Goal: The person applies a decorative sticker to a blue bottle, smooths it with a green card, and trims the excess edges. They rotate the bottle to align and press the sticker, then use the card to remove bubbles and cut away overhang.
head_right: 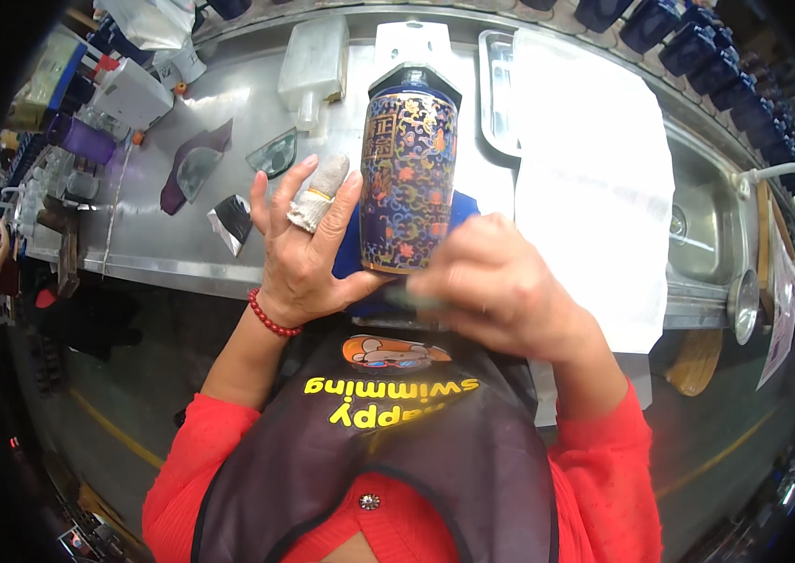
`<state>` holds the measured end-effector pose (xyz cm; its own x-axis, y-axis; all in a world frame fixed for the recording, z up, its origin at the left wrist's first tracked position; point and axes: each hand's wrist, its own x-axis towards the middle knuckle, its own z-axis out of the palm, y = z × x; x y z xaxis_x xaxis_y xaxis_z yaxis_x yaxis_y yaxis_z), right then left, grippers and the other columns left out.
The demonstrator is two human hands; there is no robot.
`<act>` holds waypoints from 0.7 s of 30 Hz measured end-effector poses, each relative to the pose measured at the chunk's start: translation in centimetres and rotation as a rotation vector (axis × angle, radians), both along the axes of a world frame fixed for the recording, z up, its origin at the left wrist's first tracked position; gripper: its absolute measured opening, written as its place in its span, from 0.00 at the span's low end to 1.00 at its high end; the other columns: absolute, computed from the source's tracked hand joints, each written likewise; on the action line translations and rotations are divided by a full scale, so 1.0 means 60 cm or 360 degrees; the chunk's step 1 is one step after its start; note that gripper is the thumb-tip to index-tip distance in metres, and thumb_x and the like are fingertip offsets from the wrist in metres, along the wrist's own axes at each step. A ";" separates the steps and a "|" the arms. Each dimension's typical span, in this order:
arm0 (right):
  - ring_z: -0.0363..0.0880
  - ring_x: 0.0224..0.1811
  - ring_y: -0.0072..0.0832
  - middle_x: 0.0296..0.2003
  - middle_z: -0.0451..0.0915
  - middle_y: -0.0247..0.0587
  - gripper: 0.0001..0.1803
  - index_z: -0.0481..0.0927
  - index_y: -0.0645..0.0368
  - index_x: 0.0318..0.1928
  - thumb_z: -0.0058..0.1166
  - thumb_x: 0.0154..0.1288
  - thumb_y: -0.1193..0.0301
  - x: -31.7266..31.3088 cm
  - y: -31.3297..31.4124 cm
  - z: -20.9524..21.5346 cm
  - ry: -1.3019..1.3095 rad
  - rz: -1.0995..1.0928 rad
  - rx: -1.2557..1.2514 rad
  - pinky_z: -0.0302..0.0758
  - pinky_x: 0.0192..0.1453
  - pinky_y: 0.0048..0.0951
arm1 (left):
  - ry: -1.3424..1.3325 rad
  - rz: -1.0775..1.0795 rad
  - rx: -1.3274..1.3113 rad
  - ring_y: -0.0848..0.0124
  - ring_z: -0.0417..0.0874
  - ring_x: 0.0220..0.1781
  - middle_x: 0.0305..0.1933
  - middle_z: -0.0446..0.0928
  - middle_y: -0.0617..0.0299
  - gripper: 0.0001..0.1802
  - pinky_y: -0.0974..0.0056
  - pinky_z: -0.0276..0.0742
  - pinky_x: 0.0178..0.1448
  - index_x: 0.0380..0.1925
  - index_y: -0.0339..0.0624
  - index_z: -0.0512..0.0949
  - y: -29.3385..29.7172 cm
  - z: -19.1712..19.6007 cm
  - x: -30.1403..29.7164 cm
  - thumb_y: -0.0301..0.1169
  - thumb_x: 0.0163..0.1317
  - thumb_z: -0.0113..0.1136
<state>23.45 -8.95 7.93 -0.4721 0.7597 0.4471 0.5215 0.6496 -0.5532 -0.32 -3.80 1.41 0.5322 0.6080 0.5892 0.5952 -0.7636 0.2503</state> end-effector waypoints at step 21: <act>0.77 0.61 0.27 0.73 0.69 0.50 0.24 0.69 0.63 0.72 0.44 0.78 0.82 0.000 -0.070 -0.089 0.0545 -0.0738 -0.0394 0.81 0.54 0.25 | -0.0792 -0.0602 -0.0966 0.48 0.57 0.80 0.79 0.60 0.45 0.47 0.45 0.38 0.81 0.78 0.47 0.62 0.017 -0.064 0.009 0.65 0.69 0.52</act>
